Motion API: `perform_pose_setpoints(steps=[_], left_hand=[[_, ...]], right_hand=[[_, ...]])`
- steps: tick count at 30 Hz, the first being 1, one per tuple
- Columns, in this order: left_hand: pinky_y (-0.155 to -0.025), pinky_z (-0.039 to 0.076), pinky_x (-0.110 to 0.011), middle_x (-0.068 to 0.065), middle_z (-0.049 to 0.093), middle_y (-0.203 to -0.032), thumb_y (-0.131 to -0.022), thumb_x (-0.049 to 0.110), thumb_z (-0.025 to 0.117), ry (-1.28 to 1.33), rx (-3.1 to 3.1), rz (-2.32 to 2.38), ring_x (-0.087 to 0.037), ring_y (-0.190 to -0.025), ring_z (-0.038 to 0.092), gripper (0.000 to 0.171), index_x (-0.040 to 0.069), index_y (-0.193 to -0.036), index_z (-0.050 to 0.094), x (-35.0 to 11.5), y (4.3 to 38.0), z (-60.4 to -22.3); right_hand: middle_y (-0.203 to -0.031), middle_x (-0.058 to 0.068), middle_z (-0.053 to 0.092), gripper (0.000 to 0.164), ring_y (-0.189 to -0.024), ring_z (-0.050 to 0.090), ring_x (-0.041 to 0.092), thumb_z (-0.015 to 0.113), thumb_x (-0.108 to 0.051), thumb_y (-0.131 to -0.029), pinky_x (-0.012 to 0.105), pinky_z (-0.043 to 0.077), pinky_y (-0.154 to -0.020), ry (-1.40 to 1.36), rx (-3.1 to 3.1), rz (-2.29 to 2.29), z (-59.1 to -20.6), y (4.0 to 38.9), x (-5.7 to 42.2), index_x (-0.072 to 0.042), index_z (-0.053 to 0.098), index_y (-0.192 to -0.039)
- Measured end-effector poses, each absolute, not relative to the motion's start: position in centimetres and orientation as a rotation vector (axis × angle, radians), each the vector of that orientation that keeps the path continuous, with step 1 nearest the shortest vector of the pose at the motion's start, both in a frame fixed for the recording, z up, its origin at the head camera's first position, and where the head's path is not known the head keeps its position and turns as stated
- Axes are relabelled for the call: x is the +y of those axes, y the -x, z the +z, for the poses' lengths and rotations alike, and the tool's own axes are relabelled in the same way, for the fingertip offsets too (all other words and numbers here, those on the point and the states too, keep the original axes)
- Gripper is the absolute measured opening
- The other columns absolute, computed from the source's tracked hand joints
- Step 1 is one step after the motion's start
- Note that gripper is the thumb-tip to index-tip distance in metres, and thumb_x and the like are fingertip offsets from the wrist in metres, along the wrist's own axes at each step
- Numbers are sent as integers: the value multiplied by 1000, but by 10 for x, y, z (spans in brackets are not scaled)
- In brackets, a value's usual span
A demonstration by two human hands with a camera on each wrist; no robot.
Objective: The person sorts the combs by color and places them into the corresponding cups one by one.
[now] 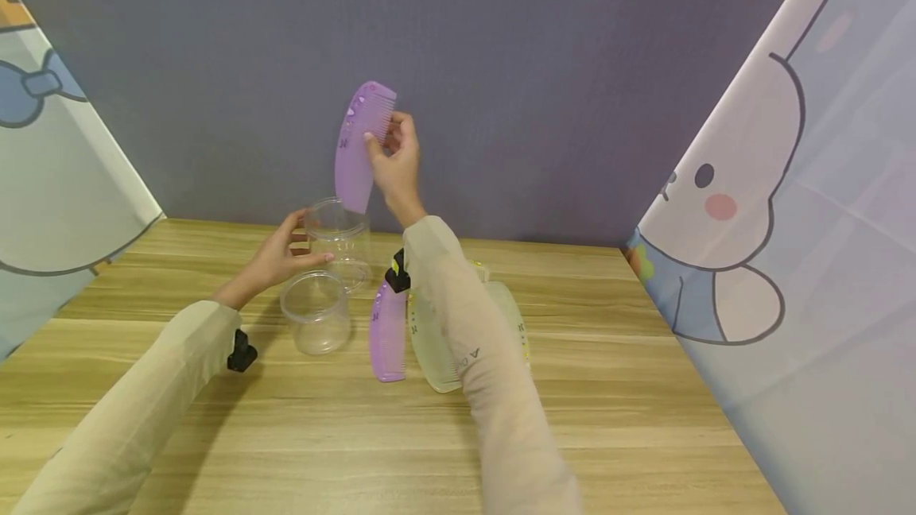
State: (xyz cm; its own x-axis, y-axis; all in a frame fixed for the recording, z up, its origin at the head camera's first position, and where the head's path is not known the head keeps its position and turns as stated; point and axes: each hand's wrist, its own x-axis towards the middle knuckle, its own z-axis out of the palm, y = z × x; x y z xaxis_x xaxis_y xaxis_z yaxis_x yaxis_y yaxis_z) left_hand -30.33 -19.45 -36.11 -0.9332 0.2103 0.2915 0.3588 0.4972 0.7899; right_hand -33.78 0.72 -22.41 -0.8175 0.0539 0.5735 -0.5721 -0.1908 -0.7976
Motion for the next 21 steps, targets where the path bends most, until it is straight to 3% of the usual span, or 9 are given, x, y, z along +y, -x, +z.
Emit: perform_pose_setpoints(steps=[7,15,21], left_hand=[[-95,45,-52,-25,36,-135,-75,30,75,495,-2576,-1388,-46,-117,45,95,5,-144,14,-196,305,-362],[-94,45,-54,-28,36,-133,-75,35,74,509,-2561,-1367,-49,-114,45,96,3,-143,15,-196,304,-363],[-95,45,-53,-28,34,-135,-76,30,74,501,-2578,-1381,-48,-117,44,96,2,-144,12,-197,303,-361]], right_hand=[[-114,25,56,32,-96,59,28,54,12,-83,24,51,-83,-627,-1766,2019,-226,317,-2,7,45,-113],[-114,28,57,31,-99,58,33,53,11,-85,25,51,-85,-685,-1895,1955,-244,312,-7,9,44,-114],[-113,29,57,31,-99,58,35,52,9,-86,24,52,-82,-712,-1957,1940,-255,311,-10,9,42,-115]])
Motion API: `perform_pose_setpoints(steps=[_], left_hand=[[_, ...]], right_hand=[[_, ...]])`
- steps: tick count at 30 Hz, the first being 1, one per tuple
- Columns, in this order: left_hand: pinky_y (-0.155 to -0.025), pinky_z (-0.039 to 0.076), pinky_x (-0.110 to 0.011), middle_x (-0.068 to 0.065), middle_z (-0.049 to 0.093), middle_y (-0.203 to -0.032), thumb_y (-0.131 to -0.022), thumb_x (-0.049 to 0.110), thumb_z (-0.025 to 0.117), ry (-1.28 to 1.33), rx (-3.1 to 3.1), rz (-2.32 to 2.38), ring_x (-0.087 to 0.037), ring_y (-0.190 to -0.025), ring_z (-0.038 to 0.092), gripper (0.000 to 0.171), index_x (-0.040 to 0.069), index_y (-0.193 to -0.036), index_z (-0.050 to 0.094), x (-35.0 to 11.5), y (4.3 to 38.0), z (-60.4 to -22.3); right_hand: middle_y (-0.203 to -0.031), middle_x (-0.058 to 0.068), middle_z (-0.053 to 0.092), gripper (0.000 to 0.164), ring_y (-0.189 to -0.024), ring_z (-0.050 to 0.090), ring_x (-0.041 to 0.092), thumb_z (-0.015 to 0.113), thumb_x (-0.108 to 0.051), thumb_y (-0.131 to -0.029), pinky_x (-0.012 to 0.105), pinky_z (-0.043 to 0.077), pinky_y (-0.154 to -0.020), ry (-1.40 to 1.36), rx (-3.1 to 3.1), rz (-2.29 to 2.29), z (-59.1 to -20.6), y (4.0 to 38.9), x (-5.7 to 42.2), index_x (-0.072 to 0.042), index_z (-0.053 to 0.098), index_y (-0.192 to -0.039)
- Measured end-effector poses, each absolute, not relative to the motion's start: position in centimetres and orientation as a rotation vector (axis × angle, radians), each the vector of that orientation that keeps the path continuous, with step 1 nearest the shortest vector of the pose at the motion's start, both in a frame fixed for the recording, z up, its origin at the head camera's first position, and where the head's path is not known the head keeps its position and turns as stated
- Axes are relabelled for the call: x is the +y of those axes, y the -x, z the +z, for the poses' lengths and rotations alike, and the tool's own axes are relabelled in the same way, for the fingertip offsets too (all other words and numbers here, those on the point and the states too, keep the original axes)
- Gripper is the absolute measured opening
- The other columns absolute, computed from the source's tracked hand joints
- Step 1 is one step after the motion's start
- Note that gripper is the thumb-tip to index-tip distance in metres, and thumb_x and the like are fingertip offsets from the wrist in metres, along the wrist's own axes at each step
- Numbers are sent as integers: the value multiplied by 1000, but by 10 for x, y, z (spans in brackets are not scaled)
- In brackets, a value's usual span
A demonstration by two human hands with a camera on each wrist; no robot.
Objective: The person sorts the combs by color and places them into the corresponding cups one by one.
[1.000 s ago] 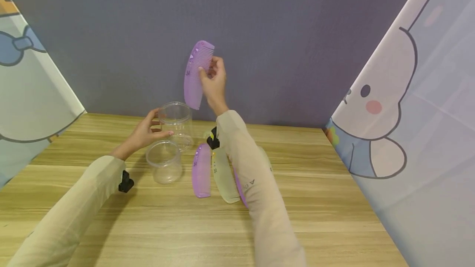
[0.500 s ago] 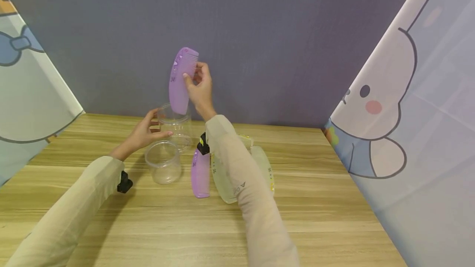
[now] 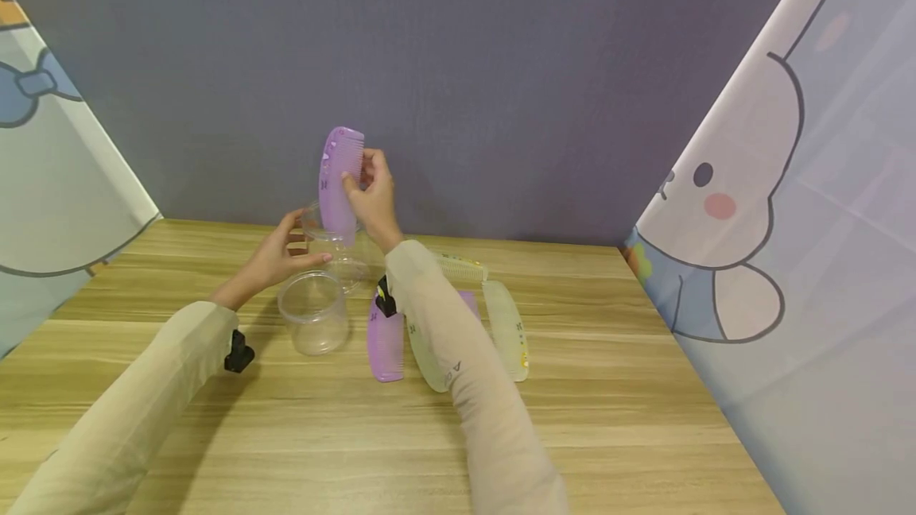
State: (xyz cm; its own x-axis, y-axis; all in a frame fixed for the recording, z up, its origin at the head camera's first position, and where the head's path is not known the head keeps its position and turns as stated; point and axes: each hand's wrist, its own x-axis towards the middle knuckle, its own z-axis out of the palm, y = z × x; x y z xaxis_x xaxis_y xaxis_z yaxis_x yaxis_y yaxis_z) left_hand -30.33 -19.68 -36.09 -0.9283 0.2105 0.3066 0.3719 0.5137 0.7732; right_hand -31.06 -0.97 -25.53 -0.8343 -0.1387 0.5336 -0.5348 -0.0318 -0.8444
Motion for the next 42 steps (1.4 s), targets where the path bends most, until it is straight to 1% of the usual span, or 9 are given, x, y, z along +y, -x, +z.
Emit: perform_pose_setpoints(steps=[3,9,13,18,24,31,34,39,42], left_hand=[[-95,44,-54,-29,34,-135,-77,24,74,494,-2584,-1393,-49,-117,43,94,1,-144,12,-195,300,-356],[-95,43,-57,-35,32,-133,-78,12,72,488,-2584,-1431,-53,-116,42,88,-6,-141,13,-185,282,-336],[-96,43,-56,-35,31,-133,-79,12,71,476,-2604,-1418,-53,-116,41,88,-7,-141,12,-182,276,-331],[-96,43,-55,-34,30,-135,-79,15,72,467,-2609,-1429,-52,-117,41,91,-4,-142,10,-183,275,-330],[-96,42,-57,-35,31,-134,-79,10,71,486,-2592,-1423,-53,-116,41,87,-7,-141,12,-182,277,-332],[-95,44,-54,-29,33,-136,-77,26,74,506,-2571,-1398,-49,-117,43,95,3,-144,11,-195,303,-361],[-95,44,-55,-30,33,-136,-77,22,74,501,-2572,-1405,-50,-117,43,93,1,-144,11,-193,301,-358],[-95,42,-57,-35,31,-134,-79,11,71,500,-2578,-1418,-53,-116,41,89,-6,-142,11,-185,285,-341],[-95,42,-57,-36,30,-134,-80,8,70,501,-2589,-1403,-54,-116,41,86,-8,-141,11,-181,276,-333]], right_hand=[[-112,28,57,30,-97,58,34,51,9,-86,23,52,-79,-696,-1981,1950,-260,310,-11,8,42,-114],[-115,29,55,32,-101,57,37,50,10,-86,27,53,-82,-677,-2021,1969,-267,308,-13,9,40,-116],[-114,29,55,34,-100,57,38,50,12,-84,28,53,-82,-651,-2030,1974,-271,306,-14,10,40,-116],[-113,30,55,36,-100,57,38,50,13,-82,27,53,-81,-639,-2047,1969,-275,306,-16,11,40,-116],[-112,29,56,37,-99,58,37,52,14,-80,26,53,-81,-620,-2053,1968,-278,306,-16,10,41,-115],[-110,28,56,36,-97,58,35,54,13,-80,24,53,-80,-599,-2042,1929,-279,306,-17,10,43,-114],[-110,28,57,34,-97,58,36,55,12,-80,24,52,-81,-595,-2039,1908,-279,305,-18,10,44,-112],[-108,29,56,31,-97,58,37,55,12,-81,24,52,-80,-604,-2036,1897,-279,303,-18,12,45,-110],[-108,29,57,30,-97,58,37,55,12,-82,25,53,-80,-603,-2035,1885,-279,302,-18,12,45,-110]])
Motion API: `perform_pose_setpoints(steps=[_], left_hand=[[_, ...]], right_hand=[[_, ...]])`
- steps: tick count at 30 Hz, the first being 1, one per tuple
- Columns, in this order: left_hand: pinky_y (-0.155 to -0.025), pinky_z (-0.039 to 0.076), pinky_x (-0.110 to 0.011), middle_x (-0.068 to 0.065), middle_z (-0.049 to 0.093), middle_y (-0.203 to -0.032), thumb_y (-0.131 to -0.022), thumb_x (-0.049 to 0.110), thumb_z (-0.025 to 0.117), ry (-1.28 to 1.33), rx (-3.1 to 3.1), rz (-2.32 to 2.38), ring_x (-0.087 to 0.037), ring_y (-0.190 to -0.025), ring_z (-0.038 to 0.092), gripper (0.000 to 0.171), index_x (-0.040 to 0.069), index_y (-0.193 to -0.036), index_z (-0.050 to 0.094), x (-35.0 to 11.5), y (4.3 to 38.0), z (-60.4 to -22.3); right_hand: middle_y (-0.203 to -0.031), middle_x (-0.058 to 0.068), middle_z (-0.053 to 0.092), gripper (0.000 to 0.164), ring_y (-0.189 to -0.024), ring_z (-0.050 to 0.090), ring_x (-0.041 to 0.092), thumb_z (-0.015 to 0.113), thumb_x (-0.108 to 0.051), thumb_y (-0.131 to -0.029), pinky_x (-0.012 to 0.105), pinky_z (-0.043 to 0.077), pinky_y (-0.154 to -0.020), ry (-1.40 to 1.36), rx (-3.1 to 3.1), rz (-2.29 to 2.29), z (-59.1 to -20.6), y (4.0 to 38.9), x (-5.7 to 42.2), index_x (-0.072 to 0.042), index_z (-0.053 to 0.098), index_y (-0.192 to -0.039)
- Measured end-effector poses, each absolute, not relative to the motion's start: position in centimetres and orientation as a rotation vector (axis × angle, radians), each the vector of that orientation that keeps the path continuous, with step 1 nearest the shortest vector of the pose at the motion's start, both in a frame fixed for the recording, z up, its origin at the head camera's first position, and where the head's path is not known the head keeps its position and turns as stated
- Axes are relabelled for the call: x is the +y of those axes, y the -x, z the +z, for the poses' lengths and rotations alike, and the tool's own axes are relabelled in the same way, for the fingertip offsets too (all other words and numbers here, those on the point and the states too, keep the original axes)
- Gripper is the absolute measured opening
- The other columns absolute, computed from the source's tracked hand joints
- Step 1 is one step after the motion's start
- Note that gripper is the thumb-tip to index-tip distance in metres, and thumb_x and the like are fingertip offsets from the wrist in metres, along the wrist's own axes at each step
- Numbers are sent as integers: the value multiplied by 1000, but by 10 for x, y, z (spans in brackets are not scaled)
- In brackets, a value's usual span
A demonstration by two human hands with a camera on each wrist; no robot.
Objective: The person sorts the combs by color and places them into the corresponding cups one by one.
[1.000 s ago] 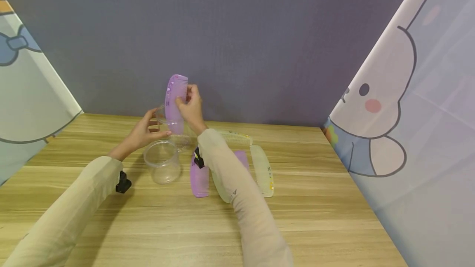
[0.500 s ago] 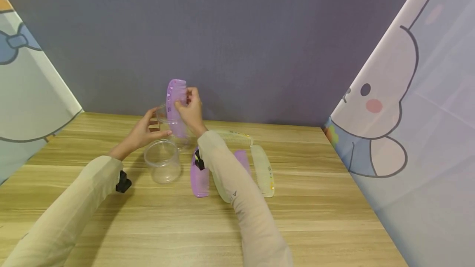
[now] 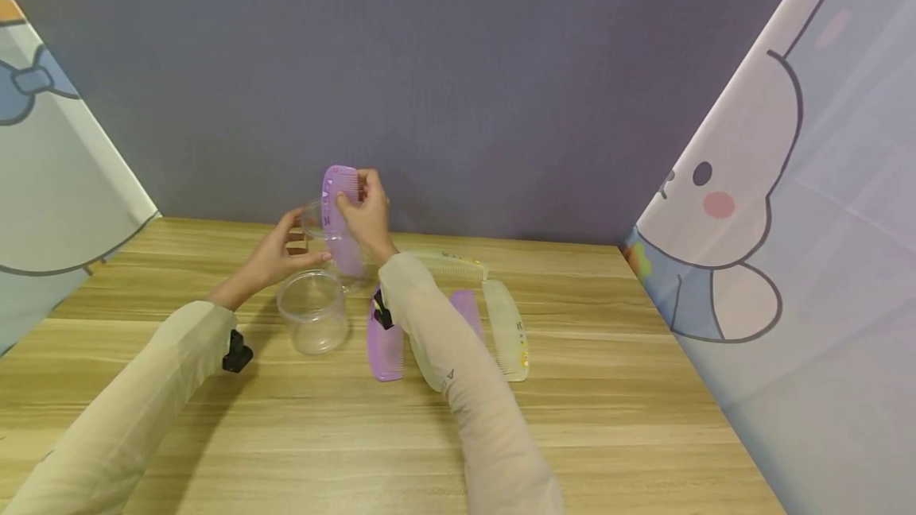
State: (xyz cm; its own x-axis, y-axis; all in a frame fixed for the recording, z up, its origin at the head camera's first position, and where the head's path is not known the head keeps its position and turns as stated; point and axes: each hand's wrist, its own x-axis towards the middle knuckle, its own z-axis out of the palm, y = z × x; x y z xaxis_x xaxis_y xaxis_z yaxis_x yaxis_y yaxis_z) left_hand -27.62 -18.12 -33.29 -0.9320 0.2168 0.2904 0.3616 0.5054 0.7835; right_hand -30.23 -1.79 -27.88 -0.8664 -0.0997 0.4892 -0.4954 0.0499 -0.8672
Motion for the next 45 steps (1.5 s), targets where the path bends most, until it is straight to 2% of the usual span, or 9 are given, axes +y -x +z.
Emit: perform_pose_setpoints(steps=[10,17,21,29,33,40,45], left_hand=[[-94,43,-57,-36,30,-134,-79,9,70,511,-2594,-1395,-54,-116,41,87,-8,-141,11,-182,278,-335],[-94,45,-54,-29,33,-136,-78,21,73,499,-2577,-1394,-50,-117,43,93,1,-144,12,-194,299,-357],[-93,45,-54,-28,34,-135,-77,25,74,503,-2566,-1392,-49,-117,43,94,2,-144,13,-196,302,-361],[-93,47,-52,-26,35,-135,-75,30,75,500,-2576,-1380,-46,-117,45,96,4,-144,14,-195,301,-361],[-93,47,-52,-26,34,-136,-75,31,75,498,-2587,-1380,-47,-118,44,97,4,-144,13,-196,301,-361],[-93,47,-51,-27,34,-136,-75,30,75,501,-2587,-1381,-47,-118,44,97,4,-144,13,-196,301,-361],[-93,47,-52,-26,34,-135,-76,29,75,510,-2579,-1387,-47,-117,44,96,4,-144,13,-196,301,-360]], right_hand=[[-106,28,57,29,-93,58,35,57,10,-82,23,52,-76,-584,-2042,1856,-278,302,-19,12,47,-109],[-102,27,57,26,-86,56,25,57,11,-81,18,48,-73,-601,-2029,1828,-278,303,-20,13,50,-105],[-101,27,58,25,-83,56,23,58,11,-80,15,46,-70,-601,-2026,1805,-278,303,-20,13,51,-104],[-99,20,62,24,-85,59,25,61,8,-79,22,50,-74,-540,-2025,1749,-295,329,-23,6,55,-102],[-101,16,63,25,-87,59,21,62,7,-79,20,51,-73,-513,-2054,1737,-300,338,-22,1,56,-103],[-103,18,63,35,-92,60,27,59,14,-77,25,54,-74,-511,-2085,1759,-303,345,-17,0,56,-109],[-100,16,63,36,-87,59,23,58,15,-77,20,52,-70,-497,-2120,1709,-305,349,-15,-3,56,-109]])
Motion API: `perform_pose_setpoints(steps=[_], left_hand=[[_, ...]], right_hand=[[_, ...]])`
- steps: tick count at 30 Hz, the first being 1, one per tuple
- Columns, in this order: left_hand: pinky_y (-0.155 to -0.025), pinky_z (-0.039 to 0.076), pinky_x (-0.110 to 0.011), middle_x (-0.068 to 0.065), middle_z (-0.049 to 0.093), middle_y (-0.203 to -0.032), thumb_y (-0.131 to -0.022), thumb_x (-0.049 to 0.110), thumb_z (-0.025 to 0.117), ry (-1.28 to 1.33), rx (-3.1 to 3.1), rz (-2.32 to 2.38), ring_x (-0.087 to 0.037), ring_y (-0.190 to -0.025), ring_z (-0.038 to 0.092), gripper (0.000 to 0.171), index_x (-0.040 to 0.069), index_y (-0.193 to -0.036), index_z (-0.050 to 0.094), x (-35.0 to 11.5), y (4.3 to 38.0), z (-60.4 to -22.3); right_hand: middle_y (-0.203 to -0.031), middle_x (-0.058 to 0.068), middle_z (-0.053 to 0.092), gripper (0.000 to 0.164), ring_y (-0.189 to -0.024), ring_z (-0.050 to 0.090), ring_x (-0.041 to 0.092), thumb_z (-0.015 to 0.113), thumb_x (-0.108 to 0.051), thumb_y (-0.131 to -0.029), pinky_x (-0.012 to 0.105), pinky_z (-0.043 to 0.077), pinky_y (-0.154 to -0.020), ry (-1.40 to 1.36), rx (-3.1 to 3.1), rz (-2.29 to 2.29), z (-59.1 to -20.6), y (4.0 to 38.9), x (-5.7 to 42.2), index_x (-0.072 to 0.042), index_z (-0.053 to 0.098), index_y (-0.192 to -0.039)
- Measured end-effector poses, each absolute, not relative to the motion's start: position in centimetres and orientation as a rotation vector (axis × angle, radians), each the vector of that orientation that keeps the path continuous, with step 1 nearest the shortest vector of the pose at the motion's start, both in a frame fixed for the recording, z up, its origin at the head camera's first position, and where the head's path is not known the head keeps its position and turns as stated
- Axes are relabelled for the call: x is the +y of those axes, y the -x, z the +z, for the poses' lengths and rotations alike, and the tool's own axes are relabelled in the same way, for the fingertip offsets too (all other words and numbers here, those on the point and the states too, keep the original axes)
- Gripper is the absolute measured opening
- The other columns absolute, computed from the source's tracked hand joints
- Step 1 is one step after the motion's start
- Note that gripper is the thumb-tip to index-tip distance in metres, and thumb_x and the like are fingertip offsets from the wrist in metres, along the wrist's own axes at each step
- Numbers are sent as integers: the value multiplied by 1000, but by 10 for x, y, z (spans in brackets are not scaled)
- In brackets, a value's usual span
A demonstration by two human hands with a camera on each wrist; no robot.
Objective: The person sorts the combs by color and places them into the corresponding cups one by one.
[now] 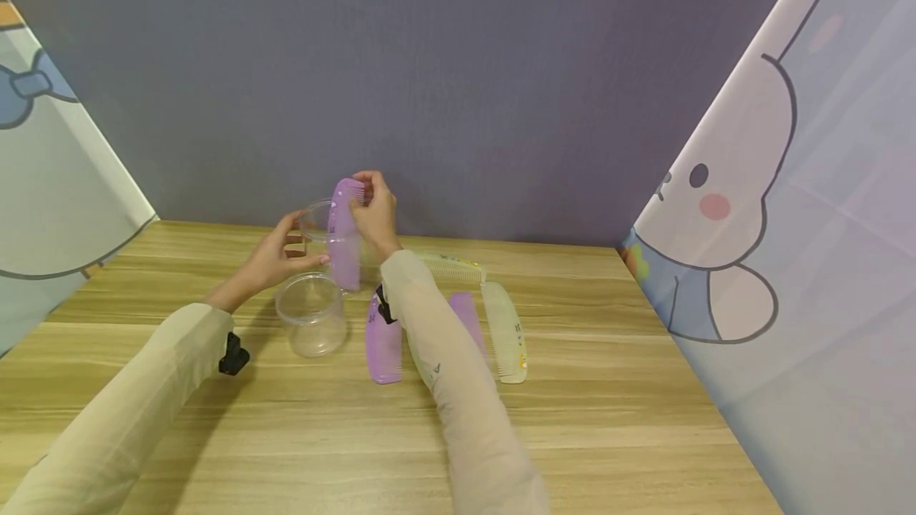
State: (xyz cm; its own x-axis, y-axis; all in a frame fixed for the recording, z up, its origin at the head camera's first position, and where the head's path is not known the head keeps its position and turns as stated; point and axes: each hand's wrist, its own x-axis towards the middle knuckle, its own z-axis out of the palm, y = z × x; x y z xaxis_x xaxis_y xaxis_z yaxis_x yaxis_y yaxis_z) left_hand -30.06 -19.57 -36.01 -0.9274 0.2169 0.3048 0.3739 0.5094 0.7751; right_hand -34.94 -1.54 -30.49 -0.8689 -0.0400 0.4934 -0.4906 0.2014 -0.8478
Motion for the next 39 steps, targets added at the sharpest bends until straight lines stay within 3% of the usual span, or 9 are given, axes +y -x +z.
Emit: perform_pose_setpoints(steps=[16,39], left_hand=[[-91,48,-51,-27,35,-134,-75,28,75,520,-2573,-1378,-48,-117,44,96,4,-144,13,-194,301,-360],[-93,46,-54,-26,33,-136,-76,30,74,505,-2601,-1379,-48,-119,42,98,4,-145,10,-199,302,-360]], right_hand=[[-106,13,61,39,-95,60,23,57,12,-80,22,52,-78,-488,-2177,1694,-308,353,-8,-5,53,-115],[-112,19,59,40,-100,58,31,62,7,-80,32,52,-84,-665,-2242,1639,-292,350,21,5,49,-118]])
